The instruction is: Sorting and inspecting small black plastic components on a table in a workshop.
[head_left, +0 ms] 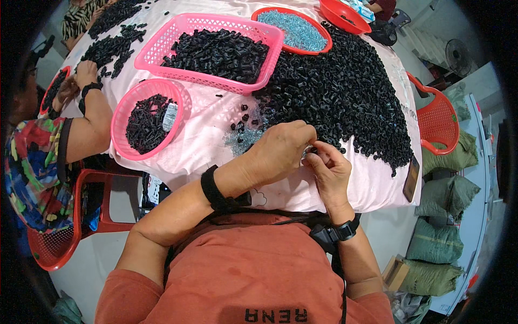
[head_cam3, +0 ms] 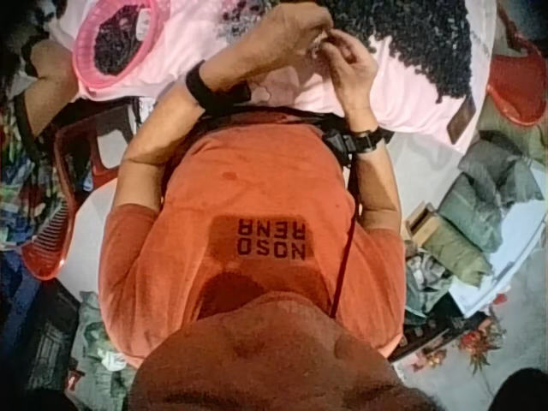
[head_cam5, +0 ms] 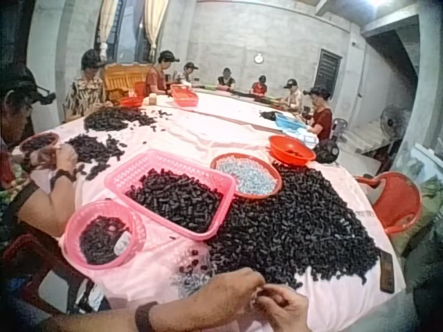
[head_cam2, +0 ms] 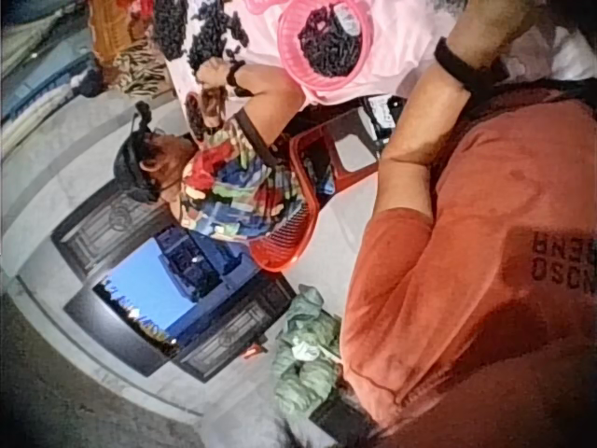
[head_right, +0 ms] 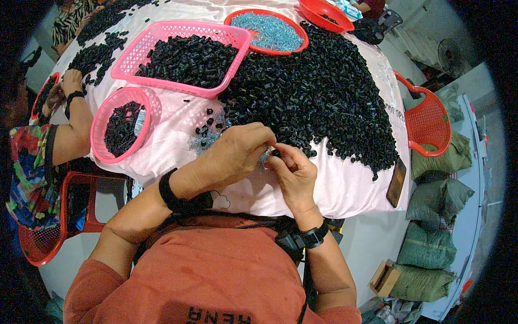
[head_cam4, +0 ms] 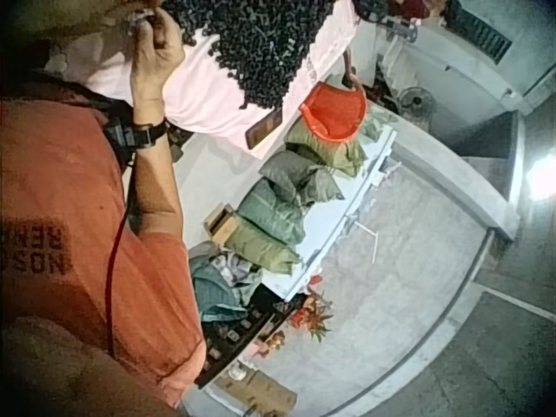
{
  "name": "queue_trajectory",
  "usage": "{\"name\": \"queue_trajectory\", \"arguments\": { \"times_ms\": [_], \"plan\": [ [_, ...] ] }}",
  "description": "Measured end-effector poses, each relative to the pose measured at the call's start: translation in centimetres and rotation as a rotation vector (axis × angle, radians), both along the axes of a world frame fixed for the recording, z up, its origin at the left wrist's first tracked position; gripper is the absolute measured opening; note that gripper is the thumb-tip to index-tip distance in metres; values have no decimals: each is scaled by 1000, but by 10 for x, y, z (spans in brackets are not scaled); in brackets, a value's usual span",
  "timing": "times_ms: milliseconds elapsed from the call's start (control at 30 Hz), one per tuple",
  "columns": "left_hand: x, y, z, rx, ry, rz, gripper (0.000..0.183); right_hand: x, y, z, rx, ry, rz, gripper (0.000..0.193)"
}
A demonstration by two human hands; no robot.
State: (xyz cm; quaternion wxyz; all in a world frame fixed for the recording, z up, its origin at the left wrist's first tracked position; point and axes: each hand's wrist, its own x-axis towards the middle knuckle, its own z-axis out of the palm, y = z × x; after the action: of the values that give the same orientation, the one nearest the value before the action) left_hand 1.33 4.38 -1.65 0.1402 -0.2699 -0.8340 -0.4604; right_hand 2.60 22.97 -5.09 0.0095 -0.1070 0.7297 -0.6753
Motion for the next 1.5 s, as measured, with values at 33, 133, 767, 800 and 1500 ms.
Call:
{"name": "queue_trajectory", "arguments": {
  "times_ms": [33, 133, 767, 800, 1500],
  "plan": [
    [1, 0, 1, -11, -3, -1, 7, 0, -2, 1, -46, -34, -1, 22],
    [0, 0, -1, -22, 5, -8, 8, 0, -2, 2, -106, -66, 17, 23],
    [4, 3, 2, -73, 95, -31, 28, 3, 4, 2, -51, -75, 46, 22],
    [5, 4, 4, -73, 94, -30, 28, 3, 2, 3, -52, -75, 47, 22],
    [7, 11, 3, -19, 52, -19, 21, 2, 1, 3, -176, -146, 48, 17]
  ]
}}
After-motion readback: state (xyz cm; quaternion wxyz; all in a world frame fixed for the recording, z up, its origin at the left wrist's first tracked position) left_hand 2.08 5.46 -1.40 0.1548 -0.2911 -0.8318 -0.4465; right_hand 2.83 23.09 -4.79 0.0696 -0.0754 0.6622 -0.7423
